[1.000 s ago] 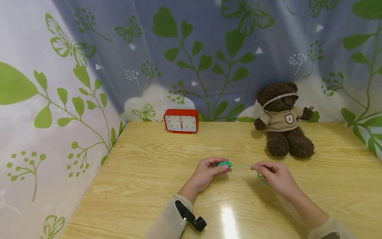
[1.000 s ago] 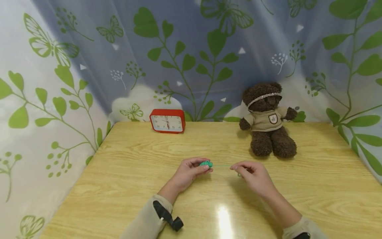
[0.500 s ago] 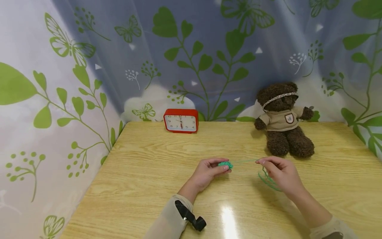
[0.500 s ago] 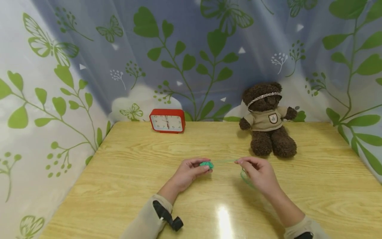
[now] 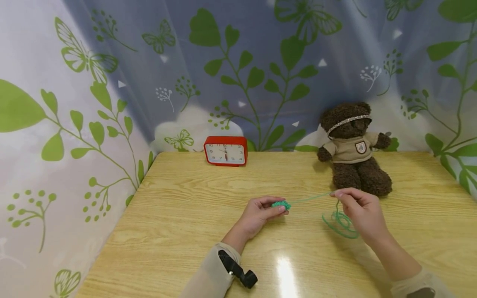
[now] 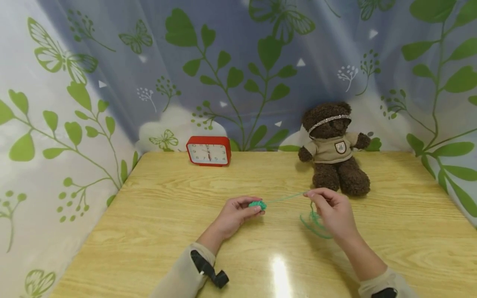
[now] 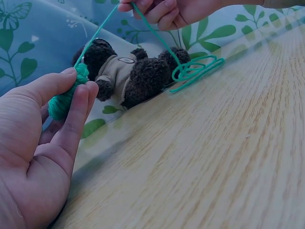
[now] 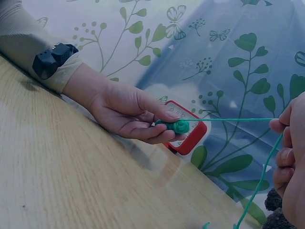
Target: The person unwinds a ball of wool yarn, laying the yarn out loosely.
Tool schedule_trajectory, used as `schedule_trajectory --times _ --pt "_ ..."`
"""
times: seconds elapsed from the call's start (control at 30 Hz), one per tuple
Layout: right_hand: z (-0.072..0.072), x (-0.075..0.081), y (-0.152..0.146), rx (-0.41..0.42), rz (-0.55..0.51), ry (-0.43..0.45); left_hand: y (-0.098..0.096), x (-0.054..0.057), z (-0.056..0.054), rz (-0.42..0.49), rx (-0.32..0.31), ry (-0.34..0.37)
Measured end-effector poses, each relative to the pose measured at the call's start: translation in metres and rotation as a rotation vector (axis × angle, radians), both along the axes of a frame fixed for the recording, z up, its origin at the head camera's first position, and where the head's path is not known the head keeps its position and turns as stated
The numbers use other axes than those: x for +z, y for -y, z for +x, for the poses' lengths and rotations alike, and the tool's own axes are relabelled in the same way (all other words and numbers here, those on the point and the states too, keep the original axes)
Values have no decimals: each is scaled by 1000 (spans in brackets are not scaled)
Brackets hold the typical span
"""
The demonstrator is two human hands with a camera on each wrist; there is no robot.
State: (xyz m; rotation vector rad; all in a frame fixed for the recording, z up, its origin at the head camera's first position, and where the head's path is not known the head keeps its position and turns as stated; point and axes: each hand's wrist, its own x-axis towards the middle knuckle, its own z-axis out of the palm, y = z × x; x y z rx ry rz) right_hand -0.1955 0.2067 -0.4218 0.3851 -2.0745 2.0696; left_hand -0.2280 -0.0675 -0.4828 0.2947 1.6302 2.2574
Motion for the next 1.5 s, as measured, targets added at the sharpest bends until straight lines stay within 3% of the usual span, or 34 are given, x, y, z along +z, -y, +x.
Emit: schedule_trajectory --times 0.97,1.23,1.5 --pt "-7 21 -26 -79 -249 -131 0 0 0 9 8 7" --pt "-8 26 -29 -188 -337 -132 0 0 -1 11 7 10" --pt "-12 31 -29 -344 -434 -188 0 0 0 0 17 15"
